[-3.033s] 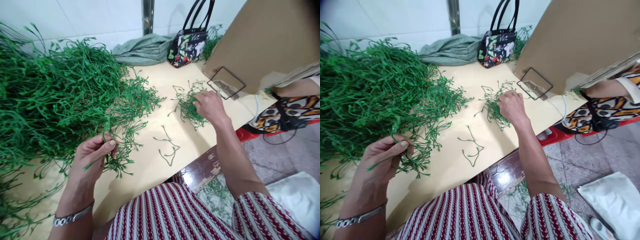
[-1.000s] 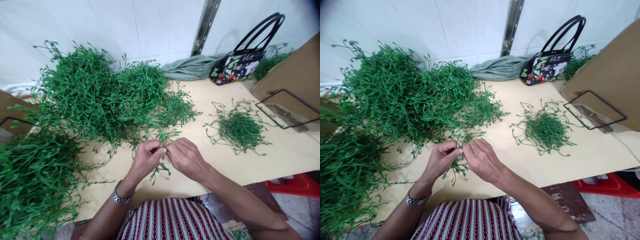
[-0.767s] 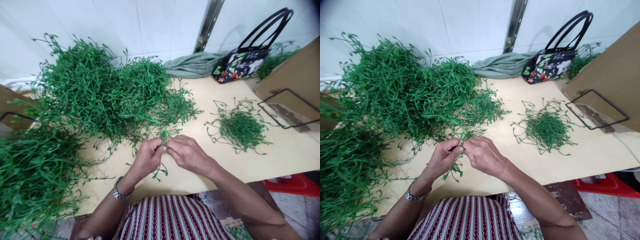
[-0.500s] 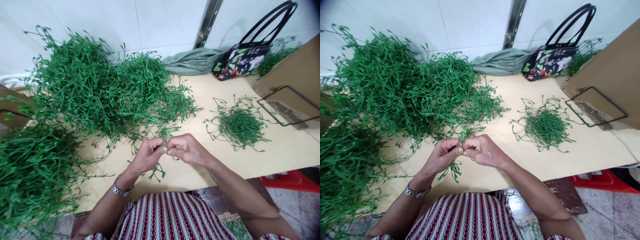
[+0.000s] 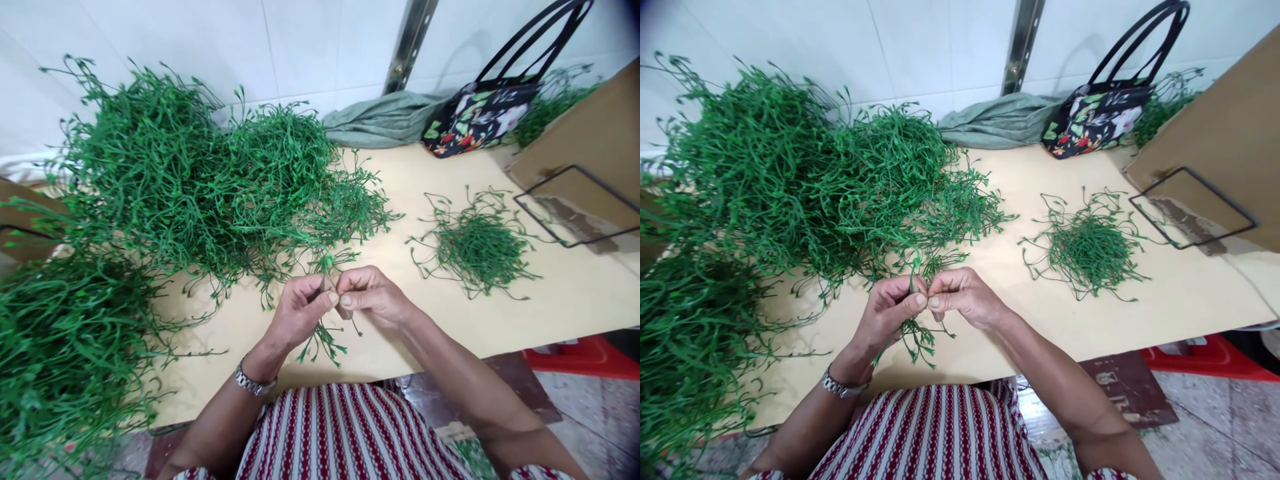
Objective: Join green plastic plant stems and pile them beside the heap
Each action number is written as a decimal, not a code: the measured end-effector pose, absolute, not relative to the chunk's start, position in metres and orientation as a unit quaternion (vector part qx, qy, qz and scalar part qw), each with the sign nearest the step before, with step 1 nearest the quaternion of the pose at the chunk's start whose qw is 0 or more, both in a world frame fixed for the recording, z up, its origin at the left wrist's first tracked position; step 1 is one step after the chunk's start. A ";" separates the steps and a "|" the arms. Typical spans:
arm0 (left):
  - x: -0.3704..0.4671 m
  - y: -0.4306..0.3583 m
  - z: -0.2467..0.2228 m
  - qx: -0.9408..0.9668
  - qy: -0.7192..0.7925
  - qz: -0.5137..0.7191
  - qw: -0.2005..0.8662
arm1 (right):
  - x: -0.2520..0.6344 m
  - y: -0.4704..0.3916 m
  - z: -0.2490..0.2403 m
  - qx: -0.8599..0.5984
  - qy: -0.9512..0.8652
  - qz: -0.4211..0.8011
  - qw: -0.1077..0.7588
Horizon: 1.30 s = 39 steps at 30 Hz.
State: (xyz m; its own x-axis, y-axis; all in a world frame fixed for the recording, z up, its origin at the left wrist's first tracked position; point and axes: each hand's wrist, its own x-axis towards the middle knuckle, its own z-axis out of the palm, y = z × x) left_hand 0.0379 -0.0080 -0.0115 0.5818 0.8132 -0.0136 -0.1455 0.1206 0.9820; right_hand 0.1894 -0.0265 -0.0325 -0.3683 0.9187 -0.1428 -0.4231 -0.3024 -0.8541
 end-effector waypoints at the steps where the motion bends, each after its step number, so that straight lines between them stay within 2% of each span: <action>1: 0.039 -0.009 -0.010 0.548 0.292 0.359 0.697 | 0.188 -0.027 -0.033 -0.320 -0.362 0.744 0.463; 12: 0.047 -0.012 -0.014 0.465 0.271 0.401 0.741 | 0.185 -0.028 -0.035 -0.302 -0.355 0.728 0.503; 17: 0.047 -0.010 -0.009 0.462 0.286 0.405 0.735 | 0.187 -0.033 -0.034 -0.317 -0.430 0.664 0.522; 19: 0.044 -0.008 -0.006 0.495 0.277 0.400 0.720 | 0.189 -0.035 -0.029 -0.356 -0.522 0.576 0.519; 22: 0.037 -0.002 -0.005 0.552 0.285 0.382 0.684 | 0.193 -0.036 -0.021 -0.413 -0.680 0.341 0.500; 25: 0.032 0.001 -0.007 0.567 0.298 0.359 0.679 | 0.195 -0.034 -0.019 -0.411 -0.762 0.138 0.480; 29: 0.031 0.002 -0.012 0.576 0.317 0.348 0.669 | 0.193 -0.033 -0.025 -0.405 -0.791 0.039 0.456; 33: 0.032 0.002 -0.013 0.619 0.343 0.359 0.608 | 0.191 -0.036 -0.026 -0.423 -0.786 0.066 0.446; 39: 0.032 -0.002 -0.005 0.797 0.334 0.352 0.360 | 0.193 -0.038 -0.014 -0.467 -0.698 0.362 0.403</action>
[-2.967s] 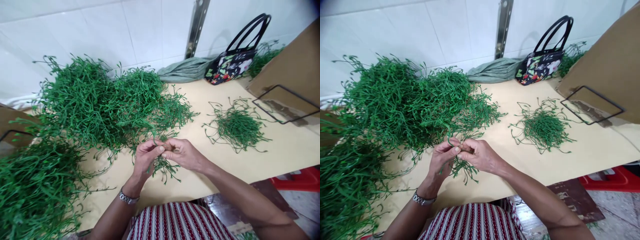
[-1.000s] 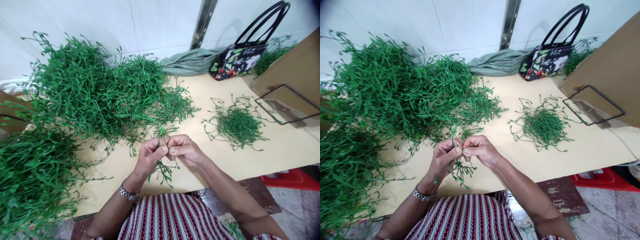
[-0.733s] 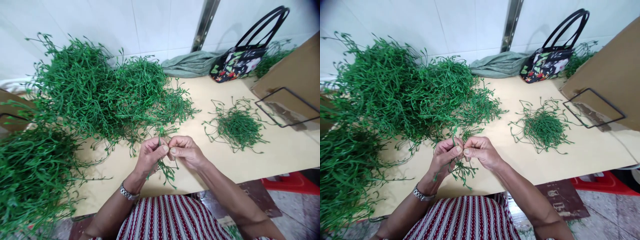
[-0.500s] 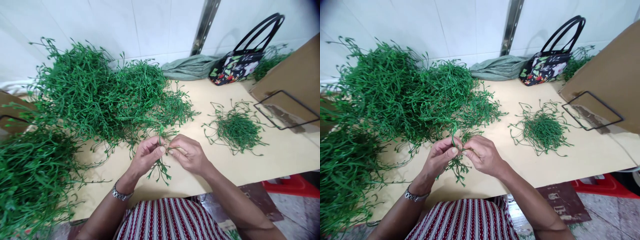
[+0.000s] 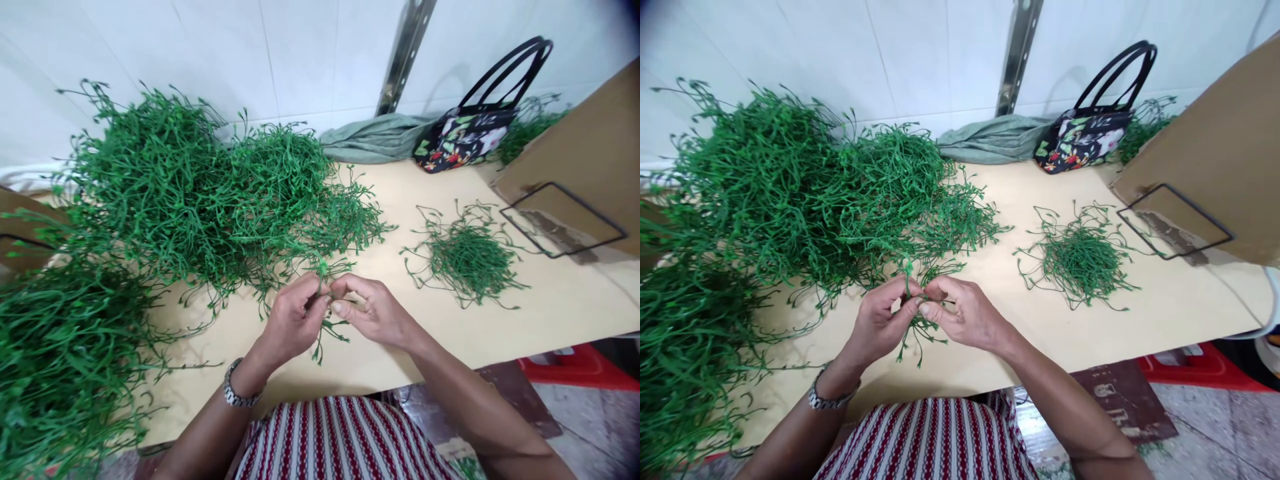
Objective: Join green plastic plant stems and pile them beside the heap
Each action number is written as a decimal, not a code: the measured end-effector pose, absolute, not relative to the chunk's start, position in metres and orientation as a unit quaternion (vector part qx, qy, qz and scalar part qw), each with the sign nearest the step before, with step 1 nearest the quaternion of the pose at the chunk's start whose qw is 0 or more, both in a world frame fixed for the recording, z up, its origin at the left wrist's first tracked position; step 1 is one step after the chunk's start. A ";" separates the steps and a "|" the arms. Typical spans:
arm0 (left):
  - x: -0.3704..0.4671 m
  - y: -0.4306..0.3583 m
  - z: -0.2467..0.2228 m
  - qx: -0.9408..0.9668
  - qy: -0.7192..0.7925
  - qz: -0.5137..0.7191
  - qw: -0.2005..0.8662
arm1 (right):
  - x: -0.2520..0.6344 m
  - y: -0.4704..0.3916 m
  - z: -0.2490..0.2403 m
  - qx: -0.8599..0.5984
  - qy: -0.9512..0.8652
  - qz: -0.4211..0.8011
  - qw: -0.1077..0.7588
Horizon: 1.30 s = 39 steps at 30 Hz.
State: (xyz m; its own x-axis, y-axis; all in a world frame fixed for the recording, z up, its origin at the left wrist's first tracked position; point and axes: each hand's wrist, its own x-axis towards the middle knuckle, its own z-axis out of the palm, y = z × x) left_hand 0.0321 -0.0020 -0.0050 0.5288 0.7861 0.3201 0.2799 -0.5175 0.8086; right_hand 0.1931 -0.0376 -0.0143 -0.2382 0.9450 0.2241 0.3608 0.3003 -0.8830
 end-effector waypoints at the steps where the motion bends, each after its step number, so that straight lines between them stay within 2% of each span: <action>1: 0.032 -0.003 -0.004 0.817 0.324 0.349 0.325 | 0.194 -0.037 -0.014 -0.467 -0.684 0.398 0.395; 5: 0.031 -0.006 -0.005 0.848 0.296 0.351 0.264 | 0.195 -0.036 -0.017 -0.452 -0.623 0.500 0.396; 8: 0.027 -0.004 -0.009 0.819 0.291 0.358 0.340 | 0.194 -0.037 -0.021 -0.436 -0.601 0.517 0.427; 12: 0.021 0.001 -0.016 0.689 0.298 0.378 0.542 | 0.195 -0.038 -0.022 -0.436 -0.666 0.400 0.454; 15: 0.021 0.004 -0.019 0.623 0.324 0.354 0.618 | 0.195 -0.036 -0.020 -0.431 -0.734 0.283 0.443; 21: 0.029 0.005 -0.016 0.649 0.352 0.286 0.611 | 0.192 -0.036 -0.018 -0.440 -0.803 0.178 0.362; 26: 0.028 0.004 -0.013 0.728 0.350 0.267 0.526 | 0.188 -0.039 -0.012 -0.491 -0.822 0.144 0.248; 30: 0.026 0.008 -0.020 0.775 0.335 0.260 0.469 | 0.187 -0.039 -0.011 -0.494 -0.838 0.098 0.210; 34: 0.027 0.010 -0.025 0.788 0.330 0.267 0.445 | 0.188 -0.037 -0.016 -0.490 -0.840 0.076 0.221; 39: 0.028 0.011 -0.024 0.745 0.317 0.272 0.520 | 0.187 -0.035 -0.025 -0.476 -0.815 0.104 0.313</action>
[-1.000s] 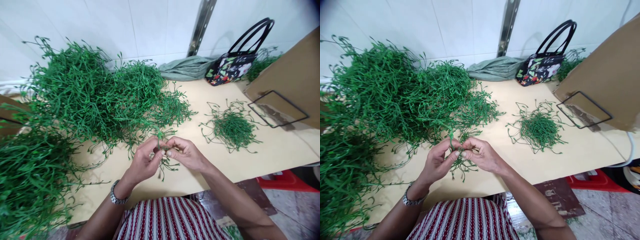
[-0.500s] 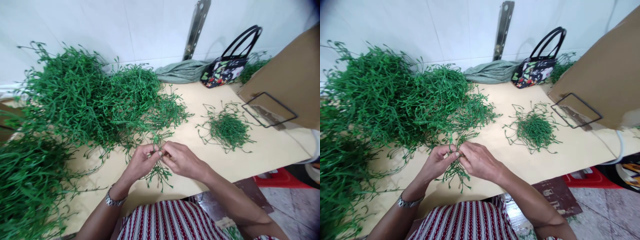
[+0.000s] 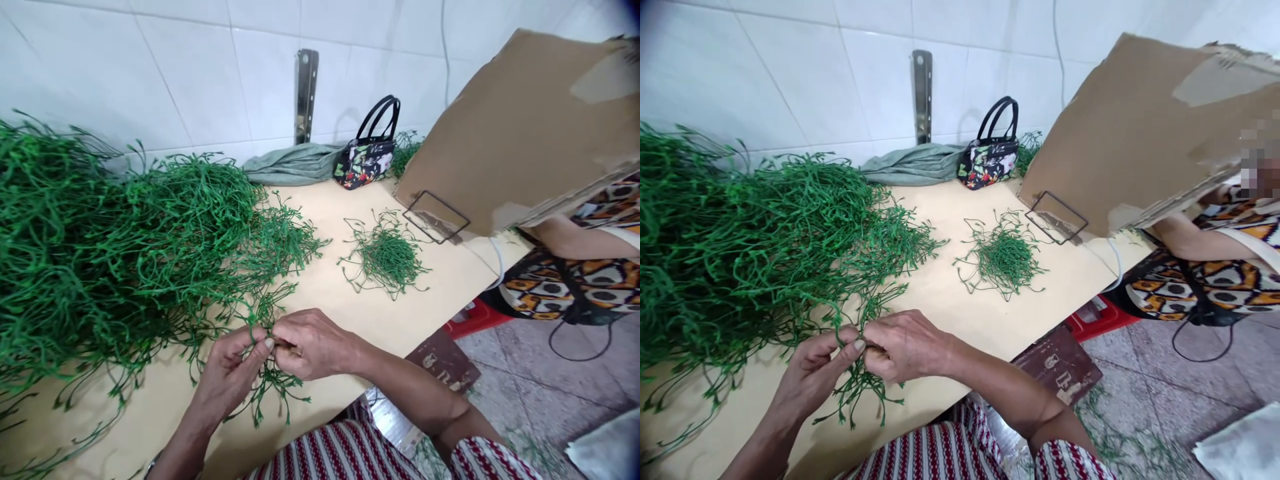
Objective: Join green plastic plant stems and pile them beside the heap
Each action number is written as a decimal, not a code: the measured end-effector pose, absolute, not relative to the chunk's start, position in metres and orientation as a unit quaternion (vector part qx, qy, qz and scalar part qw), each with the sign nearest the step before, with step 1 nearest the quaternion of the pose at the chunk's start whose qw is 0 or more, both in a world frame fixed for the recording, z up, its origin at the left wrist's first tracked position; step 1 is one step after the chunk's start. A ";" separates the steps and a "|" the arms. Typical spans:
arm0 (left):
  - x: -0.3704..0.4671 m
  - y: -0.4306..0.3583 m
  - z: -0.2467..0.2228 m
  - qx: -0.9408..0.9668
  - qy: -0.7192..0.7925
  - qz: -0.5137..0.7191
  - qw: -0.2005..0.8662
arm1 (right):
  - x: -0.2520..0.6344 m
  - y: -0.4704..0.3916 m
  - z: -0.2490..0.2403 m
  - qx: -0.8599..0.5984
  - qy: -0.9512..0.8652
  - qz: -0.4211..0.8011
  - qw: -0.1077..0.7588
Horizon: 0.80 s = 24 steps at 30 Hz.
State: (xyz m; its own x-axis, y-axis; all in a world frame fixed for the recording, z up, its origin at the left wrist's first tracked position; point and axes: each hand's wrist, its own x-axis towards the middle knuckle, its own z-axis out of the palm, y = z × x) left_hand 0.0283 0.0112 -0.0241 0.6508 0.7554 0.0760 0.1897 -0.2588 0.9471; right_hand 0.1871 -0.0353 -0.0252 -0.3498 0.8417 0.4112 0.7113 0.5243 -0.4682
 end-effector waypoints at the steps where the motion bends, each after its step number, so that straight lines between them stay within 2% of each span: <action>1: 0.029 0.011 -0.024 0.734 0.318 0.271 0.535 | 0.187 -0.035 -0.027 -0.475 -0.807 0.114 0.333; 10: 0.040 0.000 -0.024 0.714 0.343 0.328 0.516 | 0.176 -0.038 -0.030 -0.487 -0.727 0.160 0.458; 14: 0.044 -0.005 -0.028 0.731 0.349 0.386 0.441 | 0.171 -0.038 -0.030 -0.490 -0.704 0.150 0.491; 18: 0.042 -0.012 -0.031 0.750 0.312 0.442 0.382 | 0.171 -0.036 -0.036 -0.507 -0.689 0.171 0.489; 21: 0.038 -0.014 -0.026 0.726 0.259 0.488 0.410 | 0.183 -0.035 -0.033 -0.554 -0.635 0.231 0.485; 24: 0.035 -0.006 -0.018 0.673 0.301 0.459 0.496 | 0.216 -0.034 -0.018 -0.581 -0.624 0.188 0.487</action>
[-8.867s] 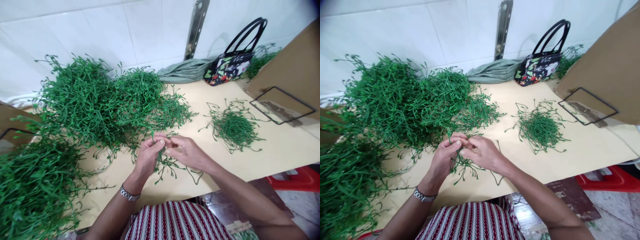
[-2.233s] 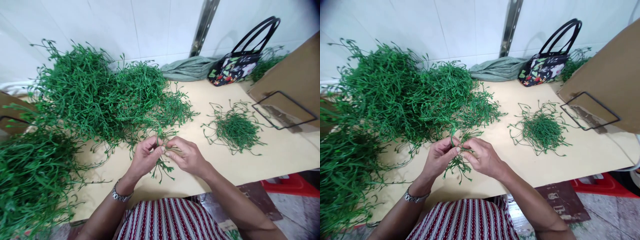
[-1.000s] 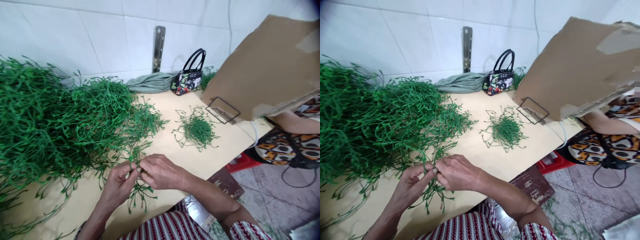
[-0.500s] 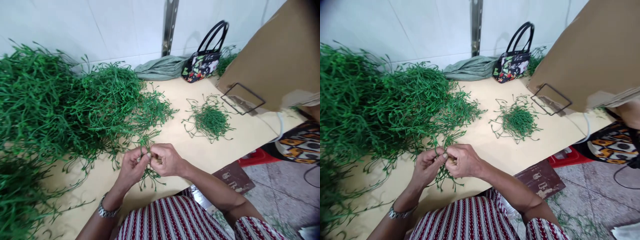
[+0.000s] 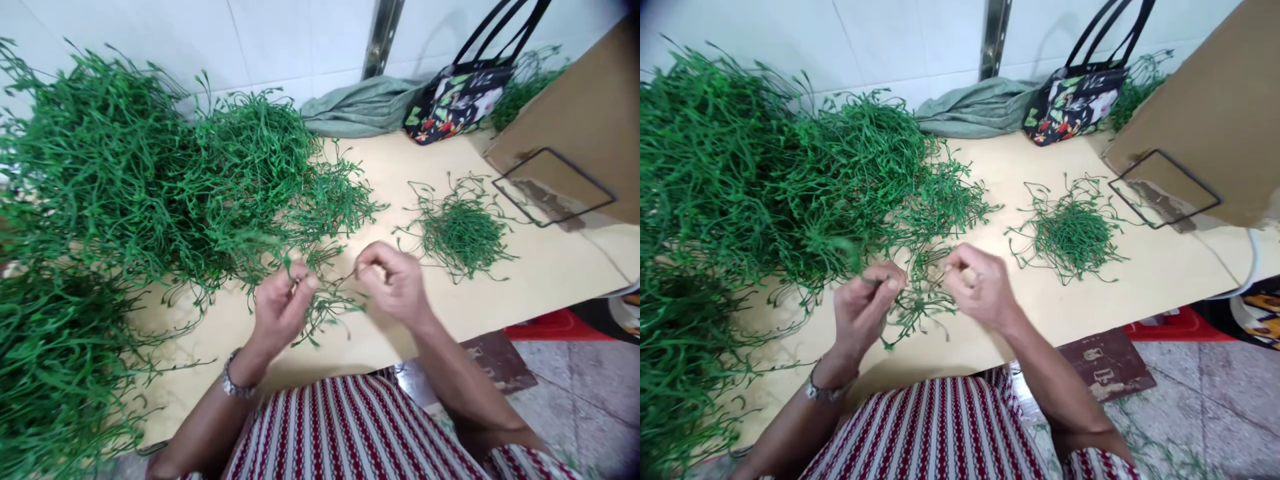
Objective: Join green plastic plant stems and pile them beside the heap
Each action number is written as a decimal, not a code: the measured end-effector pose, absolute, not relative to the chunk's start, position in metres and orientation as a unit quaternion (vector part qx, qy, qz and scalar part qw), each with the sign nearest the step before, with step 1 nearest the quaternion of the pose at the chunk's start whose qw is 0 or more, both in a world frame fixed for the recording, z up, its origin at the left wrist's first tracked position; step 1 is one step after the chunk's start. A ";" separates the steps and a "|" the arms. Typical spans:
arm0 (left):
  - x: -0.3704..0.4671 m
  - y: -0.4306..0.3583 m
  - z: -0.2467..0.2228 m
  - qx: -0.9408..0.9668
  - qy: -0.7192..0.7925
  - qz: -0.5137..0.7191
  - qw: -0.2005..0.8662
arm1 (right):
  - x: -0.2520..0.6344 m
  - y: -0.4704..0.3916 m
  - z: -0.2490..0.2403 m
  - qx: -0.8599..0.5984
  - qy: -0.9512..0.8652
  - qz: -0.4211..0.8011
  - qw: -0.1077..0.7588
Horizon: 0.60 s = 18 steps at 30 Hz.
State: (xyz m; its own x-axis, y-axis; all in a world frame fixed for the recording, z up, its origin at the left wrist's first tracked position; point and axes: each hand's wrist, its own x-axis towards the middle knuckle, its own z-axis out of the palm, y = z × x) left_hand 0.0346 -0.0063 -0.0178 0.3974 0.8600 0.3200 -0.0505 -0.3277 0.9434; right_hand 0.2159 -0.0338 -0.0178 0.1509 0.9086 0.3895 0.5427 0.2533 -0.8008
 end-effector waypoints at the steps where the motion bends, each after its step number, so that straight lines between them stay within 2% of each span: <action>1: 0.033 -0.002 -0.016 0.647 0.327 0.446 0.525 | 0.232 -0.033 -0.012 -0.593 -0.633 0.140 0.478; 4: 0.031 0.009 -0.017 0.573 0.377 0.431 0.586 | 0.292 -0.031 -0.005 -0.698 -0.590 -0.065 0.401; 7: 0.028 0.014 -0.023 0.542 0.383 0.418 0.620 | 0.351 -0.033 -0.017 -0.776 -0.528 -0.226 0.259; 9: 0.027 0.015 -0.026 0.543 0.377 0.398 0.637 | 0.376 -0.036 -0.028 -0.797 -0.519 -0.253 0.180; 11: 0.026 0.015 -0.027 0.542 0.372 0.380 0.651 | 0.386 -0.040 -0.033 -0.806 -0.531 -0.225 0.137; 14: 0.026 0.014 -0.024 0.524 0.367 0.370 0.674 | 0.368 -0.043 -0.025 -0.798 -0.544 -0.197 0.169; 16: 0.027 0.013 -0.023 0.521 0.362 0.363 0.682 | 0.337 -0.042 -0.011 -0.759 -0.572 -0.173 0.257; 18: 0.028 0.010 -0.022 0.534 0.360 0.362 0.674 | 0.296 -0.038 0.002 -0.675 -0.646 -0.058 0.351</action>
State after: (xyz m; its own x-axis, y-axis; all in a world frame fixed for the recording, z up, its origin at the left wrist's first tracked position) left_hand 0.0280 0.0104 -0.0223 0.4793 0.8722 -0.0980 -0.1043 0.1675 0.9803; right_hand 0.2958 -0.0384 0.0022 0.1583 0.8323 0.5312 0.9133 0.0811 -0.3992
